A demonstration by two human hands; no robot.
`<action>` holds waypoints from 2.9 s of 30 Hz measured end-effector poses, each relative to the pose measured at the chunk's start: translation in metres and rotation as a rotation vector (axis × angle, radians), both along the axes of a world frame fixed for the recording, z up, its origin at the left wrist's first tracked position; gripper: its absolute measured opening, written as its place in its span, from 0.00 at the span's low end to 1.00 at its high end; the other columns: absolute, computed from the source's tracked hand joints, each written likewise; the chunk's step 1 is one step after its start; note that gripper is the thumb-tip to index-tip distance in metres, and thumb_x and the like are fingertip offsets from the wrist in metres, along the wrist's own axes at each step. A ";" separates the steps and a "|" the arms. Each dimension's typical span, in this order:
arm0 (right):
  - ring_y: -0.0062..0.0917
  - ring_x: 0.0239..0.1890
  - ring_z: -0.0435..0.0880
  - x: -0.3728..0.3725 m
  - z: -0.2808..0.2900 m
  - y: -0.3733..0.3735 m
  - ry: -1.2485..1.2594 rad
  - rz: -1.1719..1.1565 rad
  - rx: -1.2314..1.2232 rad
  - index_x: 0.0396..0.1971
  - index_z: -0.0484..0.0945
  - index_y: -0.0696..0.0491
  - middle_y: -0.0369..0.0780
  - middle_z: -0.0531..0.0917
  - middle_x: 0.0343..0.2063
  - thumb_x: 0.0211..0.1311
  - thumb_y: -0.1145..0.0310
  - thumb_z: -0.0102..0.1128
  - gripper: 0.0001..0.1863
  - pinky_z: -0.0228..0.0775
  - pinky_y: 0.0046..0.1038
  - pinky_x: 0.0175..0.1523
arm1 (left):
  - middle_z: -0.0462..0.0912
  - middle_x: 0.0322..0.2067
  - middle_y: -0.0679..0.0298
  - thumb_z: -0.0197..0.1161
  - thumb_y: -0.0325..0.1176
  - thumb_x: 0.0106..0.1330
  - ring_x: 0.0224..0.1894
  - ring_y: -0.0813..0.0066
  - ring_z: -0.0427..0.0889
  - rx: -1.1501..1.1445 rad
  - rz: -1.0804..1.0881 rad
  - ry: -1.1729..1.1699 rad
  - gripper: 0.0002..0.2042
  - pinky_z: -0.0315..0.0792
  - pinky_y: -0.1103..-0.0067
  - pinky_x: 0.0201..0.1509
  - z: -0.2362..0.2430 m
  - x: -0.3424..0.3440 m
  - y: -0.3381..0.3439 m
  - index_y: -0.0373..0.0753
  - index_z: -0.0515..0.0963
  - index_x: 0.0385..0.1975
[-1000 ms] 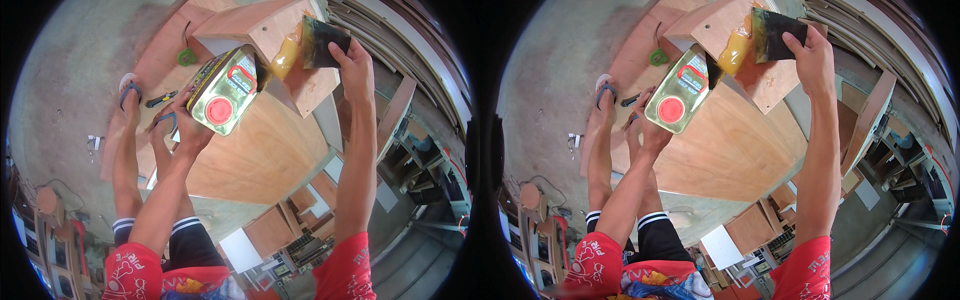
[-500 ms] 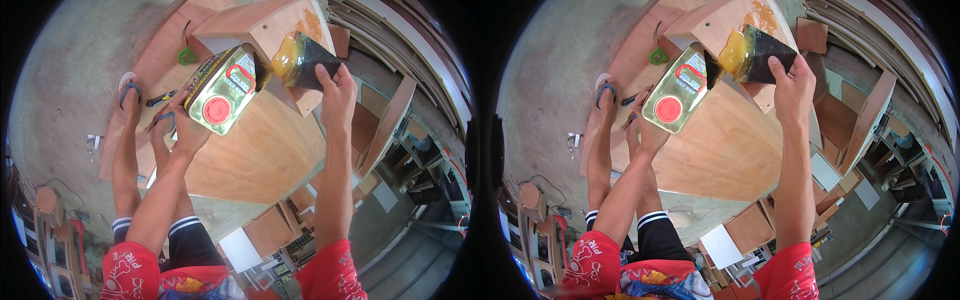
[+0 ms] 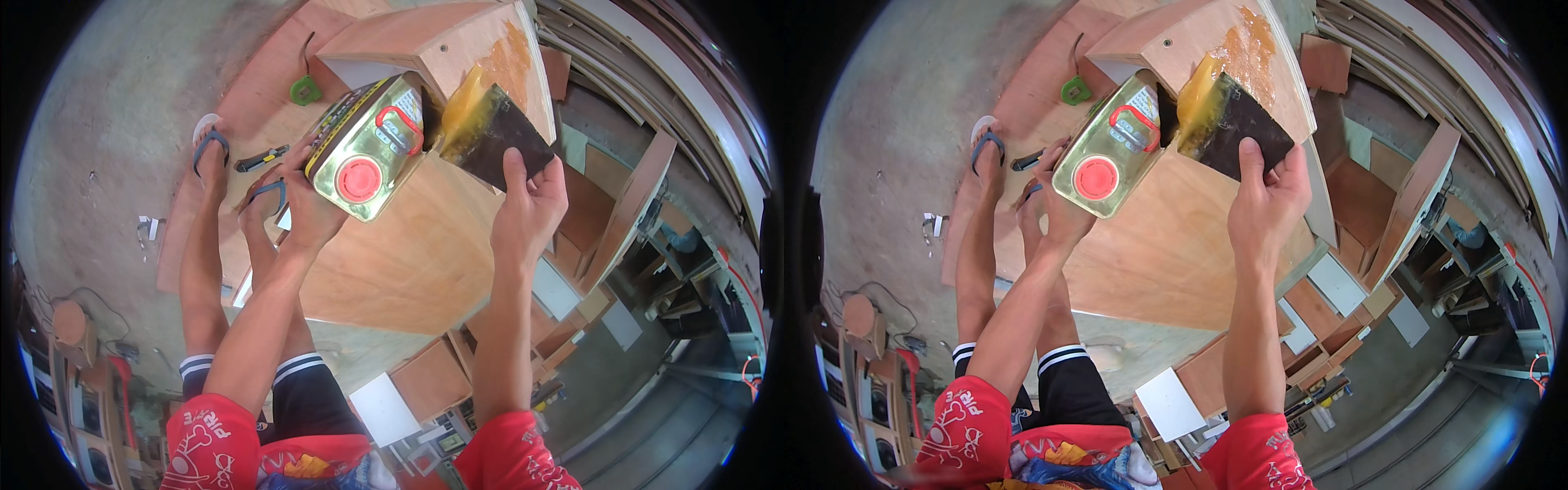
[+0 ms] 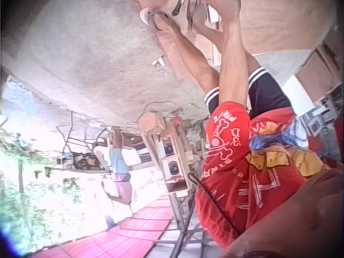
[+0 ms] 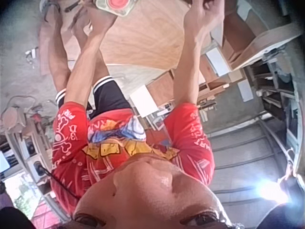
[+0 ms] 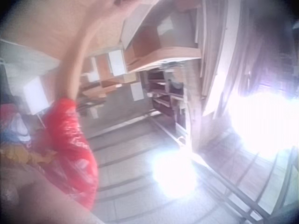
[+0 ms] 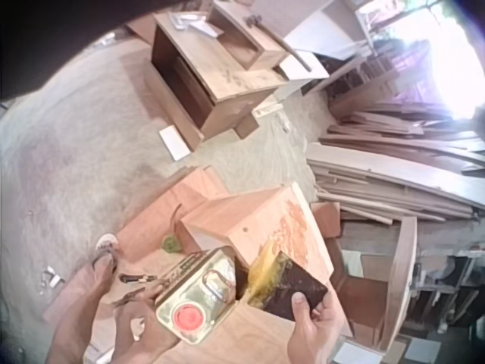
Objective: The person sands a white rectangular piece of wood with a sanding block, then pours a yellow liquid finish from a metal can onto a wooden board and spreads it with a scraper. The person continues to apply the finish to the board's surface.
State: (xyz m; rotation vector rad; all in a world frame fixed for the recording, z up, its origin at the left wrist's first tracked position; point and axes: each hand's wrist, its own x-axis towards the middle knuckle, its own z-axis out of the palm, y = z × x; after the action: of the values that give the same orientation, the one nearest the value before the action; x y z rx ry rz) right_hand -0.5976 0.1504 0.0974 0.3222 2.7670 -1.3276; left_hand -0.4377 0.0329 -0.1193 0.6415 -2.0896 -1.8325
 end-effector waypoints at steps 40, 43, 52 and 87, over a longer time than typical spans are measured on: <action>0.10 0.30 0.75 -0.198 0.010 0.005 -0.368 0.826 0.422 0.49 0.83 0.56 0.28 0.86 0.33 0.75 0.64 0.66 0.12 0.67 0.20 0.38 | 0.64 0.69 0.47 0.89 0.34 0.49 0.70 0.49 0.71 0.021 0.031 0.051 0.51 0.67 0.59 0.72 0.001 -0.005 0.003 0.40 0.55 0.67; 0.13 0.34 0.79 -0.196 0.008 0.013 -0.406 0.794 0.406 0.51 0.83 0.56 0.30 0.88 0.35 0.75 0.65 0.66 0.13 0.70 0.22 0.43 | 0.59 0.69 0.52 0.87 0.33 0.52 0.75 0.52 0.62 0.059 0.015 0.092 0.49 0.63 0.60 0.75 -0.002 -0.005 0.002 0.37 0.57 0.69; 0.12 0.39 0.81 -0.172 0.007 0.007 -0.259 0.855 0.515 0.54 0.82 0.58 0.31 0.88 0.38 0.75 0.65 0.67 0.15 0.73 0.20 0.48 | 0.57 0.66 0.57 0.86 0.35 0.53 0.75 0.51 0.61 -0.049 -0.031 0.073 0.42 0.64 0.60 0.74 0.000 -0.004 0.000 0.36 0.69 0.67; 0.20 0.37 0.80 -0.137 0.012 0.008 -0.293 0.789 0.348 0.49 0.81 0.61 0.39 0.89 0.35 0.72 0.68 0.67 0.14 0.75 0.27 0.50 | 0.65 0.70 0.46 0.90 0.34 0.49 0.69 0.52 0.75 -0.077 -0.001 0.027 0.53 0.68 0.62 0.72 -0.003 -0.015 -0.001 0.43 0.51 0.67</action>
State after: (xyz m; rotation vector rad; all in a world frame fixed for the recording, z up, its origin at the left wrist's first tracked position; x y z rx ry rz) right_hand -0.7346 0.1586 0.1093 -0.4842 2.4258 -0.5581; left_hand -0.4523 0.0316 -0.1226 0.5935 -2.1310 -1.7422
